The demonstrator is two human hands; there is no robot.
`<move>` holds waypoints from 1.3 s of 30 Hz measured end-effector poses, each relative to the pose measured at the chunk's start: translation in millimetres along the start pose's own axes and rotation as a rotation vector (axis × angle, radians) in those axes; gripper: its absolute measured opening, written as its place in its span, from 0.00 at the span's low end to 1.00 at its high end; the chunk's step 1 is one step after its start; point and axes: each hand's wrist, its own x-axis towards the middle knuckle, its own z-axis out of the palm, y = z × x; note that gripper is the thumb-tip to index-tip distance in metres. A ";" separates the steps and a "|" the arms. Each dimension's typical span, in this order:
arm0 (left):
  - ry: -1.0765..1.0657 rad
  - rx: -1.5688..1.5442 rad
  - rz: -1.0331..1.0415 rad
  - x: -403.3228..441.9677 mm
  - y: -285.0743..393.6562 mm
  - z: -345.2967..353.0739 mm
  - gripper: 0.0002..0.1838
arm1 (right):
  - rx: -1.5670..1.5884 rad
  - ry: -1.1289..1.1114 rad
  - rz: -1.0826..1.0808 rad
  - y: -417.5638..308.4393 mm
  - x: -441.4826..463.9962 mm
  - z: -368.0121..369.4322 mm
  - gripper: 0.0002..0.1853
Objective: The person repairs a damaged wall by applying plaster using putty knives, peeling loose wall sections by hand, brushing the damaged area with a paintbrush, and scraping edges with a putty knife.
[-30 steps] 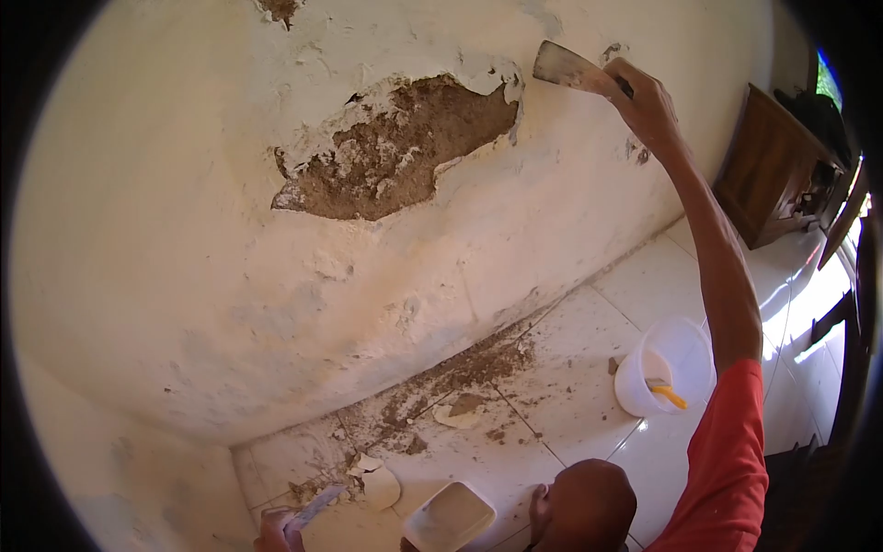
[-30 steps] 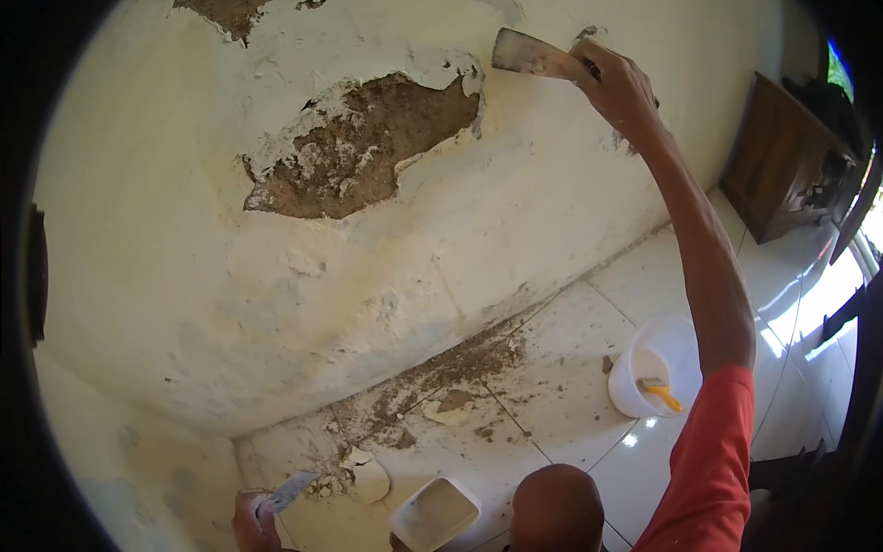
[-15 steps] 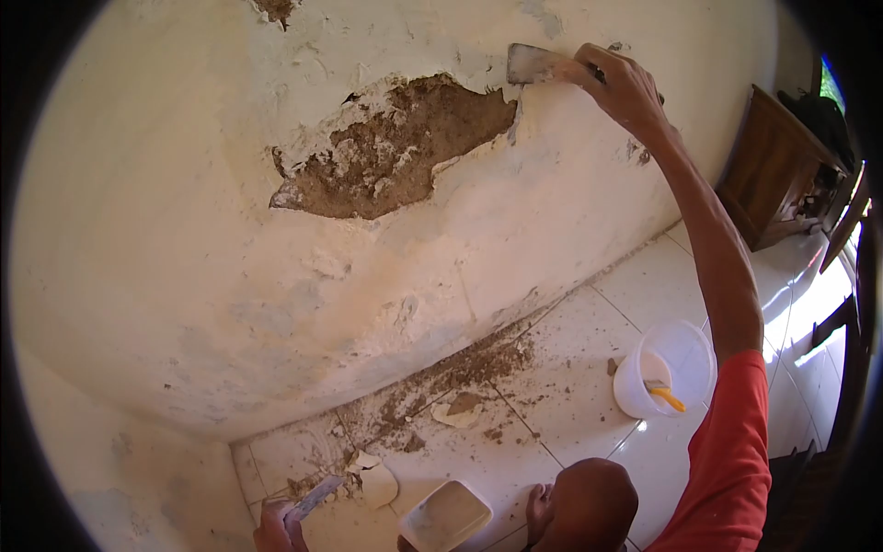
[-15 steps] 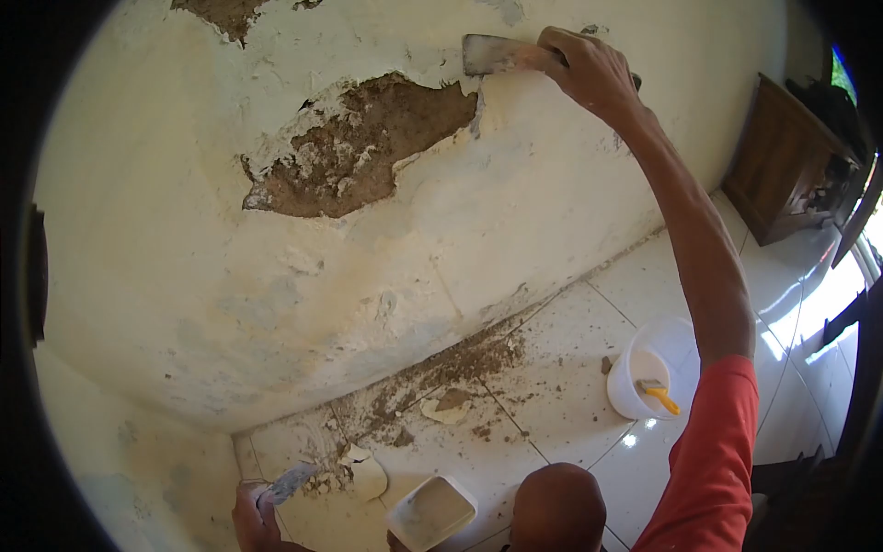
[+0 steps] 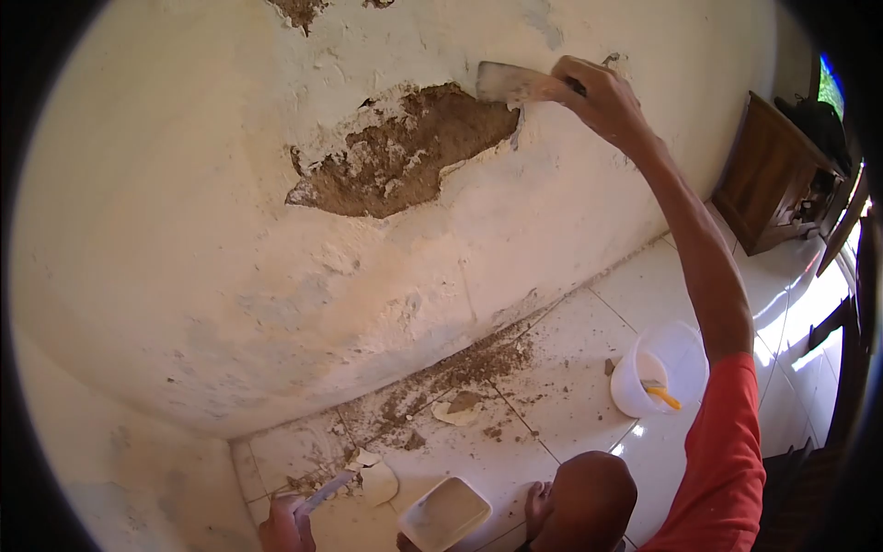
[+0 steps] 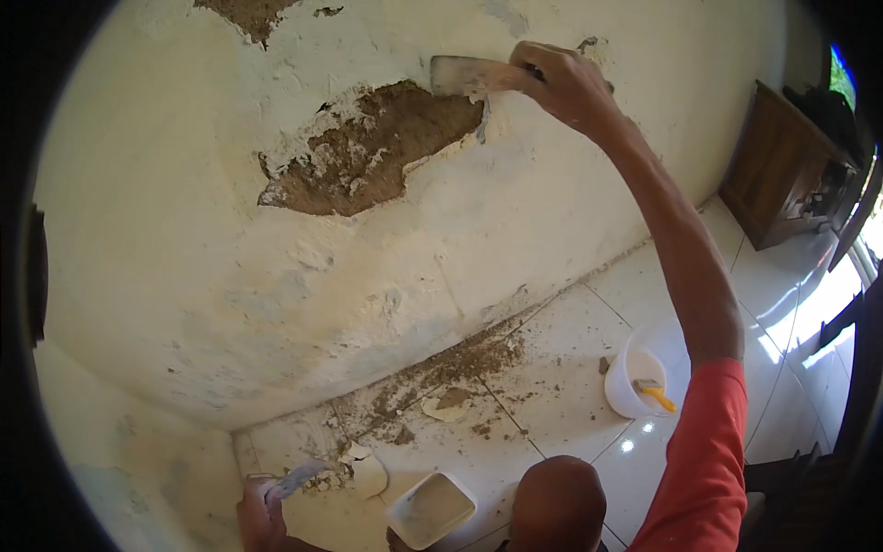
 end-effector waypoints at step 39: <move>0.060 -0.149 -0.155 -1.7 -28.3 -5.3 0.13 | -0.156 0.042 -0.059 -57.8 29.2 11.9 0.22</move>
